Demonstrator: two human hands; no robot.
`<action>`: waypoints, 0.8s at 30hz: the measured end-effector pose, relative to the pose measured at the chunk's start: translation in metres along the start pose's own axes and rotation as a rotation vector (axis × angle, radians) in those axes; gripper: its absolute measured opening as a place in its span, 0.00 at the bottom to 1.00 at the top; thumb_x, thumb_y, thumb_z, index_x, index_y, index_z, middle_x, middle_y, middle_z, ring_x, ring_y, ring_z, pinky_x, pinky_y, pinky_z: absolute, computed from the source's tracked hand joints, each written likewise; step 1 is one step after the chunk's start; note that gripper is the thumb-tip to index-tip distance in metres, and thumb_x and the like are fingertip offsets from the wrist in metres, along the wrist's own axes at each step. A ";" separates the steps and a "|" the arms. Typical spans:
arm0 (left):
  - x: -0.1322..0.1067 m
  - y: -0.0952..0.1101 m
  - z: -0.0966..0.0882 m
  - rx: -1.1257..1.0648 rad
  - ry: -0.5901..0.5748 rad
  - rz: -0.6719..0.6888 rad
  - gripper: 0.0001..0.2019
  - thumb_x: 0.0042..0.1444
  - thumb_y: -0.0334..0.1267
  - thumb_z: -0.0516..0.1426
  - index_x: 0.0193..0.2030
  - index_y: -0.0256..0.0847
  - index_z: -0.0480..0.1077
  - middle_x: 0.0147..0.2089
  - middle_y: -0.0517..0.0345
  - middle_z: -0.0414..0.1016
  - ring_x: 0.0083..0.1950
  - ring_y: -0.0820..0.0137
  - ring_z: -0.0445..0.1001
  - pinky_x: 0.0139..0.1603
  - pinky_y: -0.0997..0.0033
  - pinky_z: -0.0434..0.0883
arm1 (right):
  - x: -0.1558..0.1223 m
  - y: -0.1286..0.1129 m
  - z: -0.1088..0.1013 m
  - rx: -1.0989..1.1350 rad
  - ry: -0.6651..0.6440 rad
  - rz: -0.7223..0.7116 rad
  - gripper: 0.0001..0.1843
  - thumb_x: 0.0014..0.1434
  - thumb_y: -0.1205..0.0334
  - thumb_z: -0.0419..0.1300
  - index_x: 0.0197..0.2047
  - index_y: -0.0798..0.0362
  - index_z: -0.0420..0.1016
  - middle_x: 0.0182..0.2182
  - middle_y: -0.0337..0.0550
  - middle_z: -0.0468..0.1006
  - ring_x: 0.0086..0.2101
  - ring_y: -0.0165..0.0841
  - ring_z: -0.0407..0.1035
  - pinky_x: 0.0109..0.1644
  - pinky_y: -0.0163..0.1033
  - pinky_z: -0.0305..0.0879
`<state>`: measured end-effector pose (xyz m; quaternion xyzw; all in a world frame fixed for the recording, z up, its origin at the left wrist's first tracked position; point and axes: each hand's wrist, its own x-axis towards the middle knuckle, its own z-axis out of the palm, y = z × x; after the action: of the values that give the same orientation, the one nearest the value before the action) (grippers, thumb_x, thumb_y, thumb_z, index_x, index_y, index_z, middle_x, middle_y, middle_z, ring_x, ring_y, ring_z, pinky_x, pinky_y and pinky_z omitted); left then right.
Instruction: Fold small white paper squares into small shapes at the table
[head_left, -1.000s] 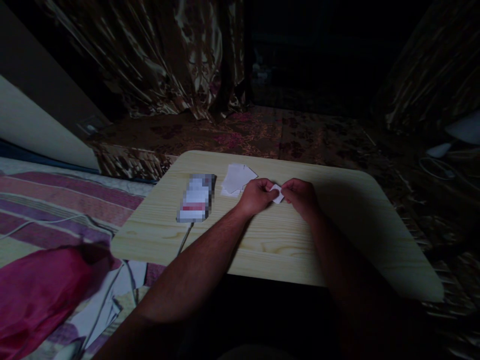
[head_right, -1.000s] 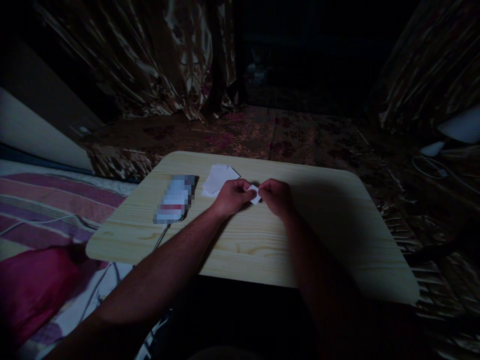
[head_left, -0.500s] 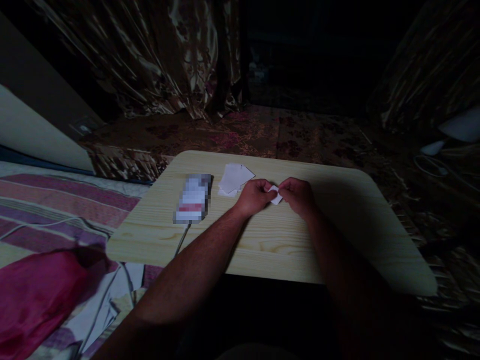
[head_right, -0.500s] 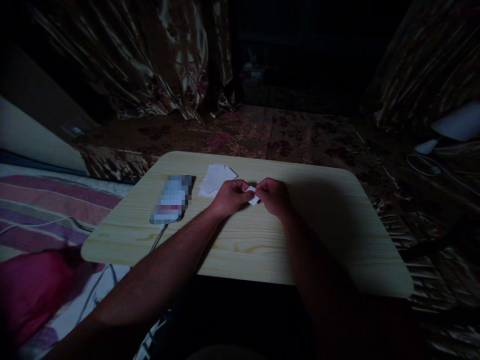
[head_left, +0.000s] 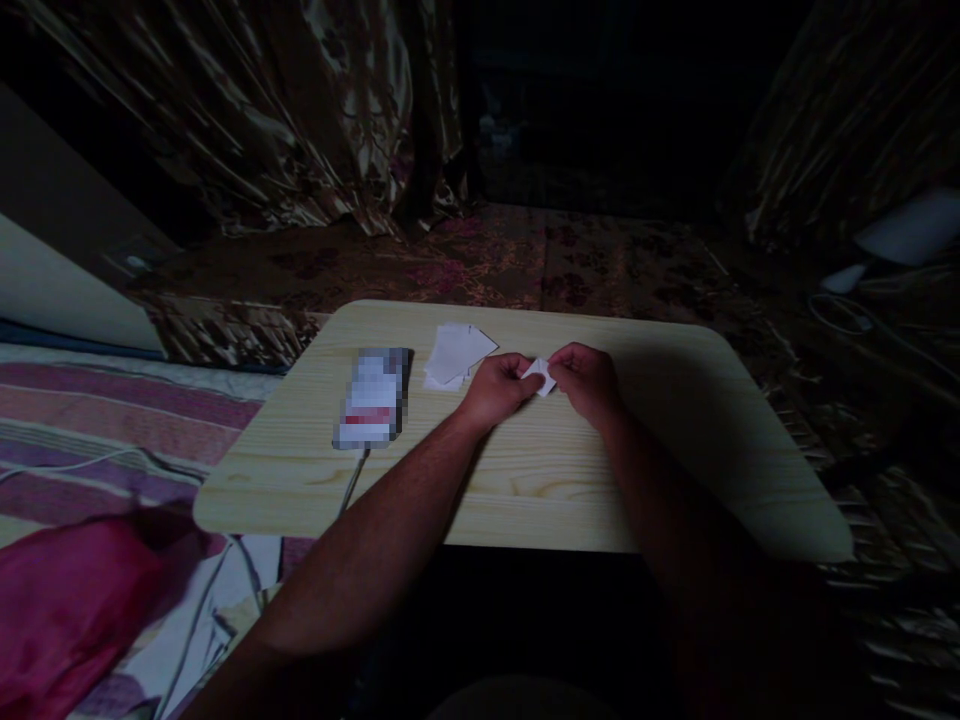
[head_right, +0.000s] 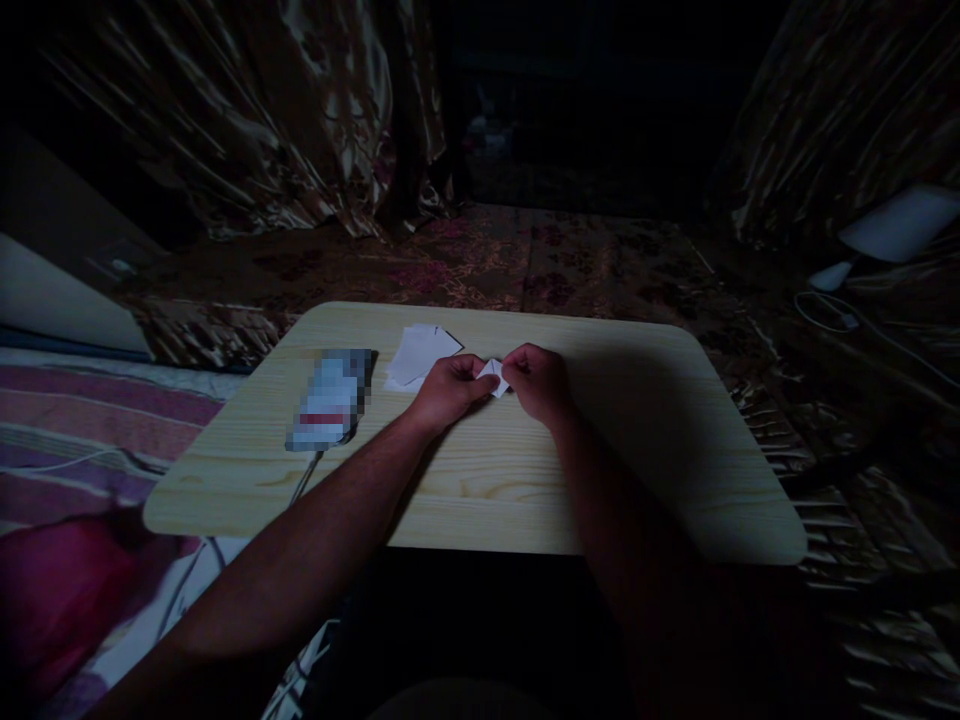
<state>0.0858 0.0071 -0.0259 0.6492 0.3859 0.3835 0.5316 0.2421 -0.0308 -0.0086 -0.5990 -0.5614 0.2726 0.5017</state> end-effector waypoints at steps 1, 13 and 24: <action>0.000 0.000 0.000 0.008 -0.002 -0.005 0.11 0.46 0.43 0.62 0.29 0.36 0.70 0.22 0.63 0.69 0.21 0.79 0.61 0.23 0.78 0.57 | 0.001 0.002 0.000 0.001 0.013 -0.008 0.05 0.46 0.63 0.59 0.28 0.54 0.74 0.19 0.36 0.73 0.22 0.29 0.66 0.26 0.32 0.60; -0.001 0.006 0.002 -0.033 -0.017 -0.029 0.09 0.43 0.39 0.62 0.26 0.36 0.68 0.20 0.65 0.66 0.20 0.81 0.57 0.21 0.78 0.55 | 0.002 0.012 0.003 0.074 -0.002 -0.076 0.03 0.46 0.65 0.60 0.27 0.55 0.74 0.21 0.36 0.73 0.22 0.27 0.65 0.26 0.32 0.59; -0.003 0.009 0.003 -0.017 -0.043 -0.024 0.11 0.43 0.41 0.63 0.26 0.35 0.69 0.21 0.65 0.65 0.20 0.81 0.57 0.20 0.78 0.54 | 0.002 0.011 0.003 0.101 -0.018 -0.078 0.04 0.47 0.64 0.60 0.27 0.55 0.74 0.21 0.36 0.73 0.23 0.28 0.65 0.26 0.33 0.58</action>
<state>0.0882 0.0019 -0.0181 0.6481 0.3790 0.3661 0.5498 0.2442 -0.0267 -0.0192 -0.5482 -0.5742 0.2863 0.5364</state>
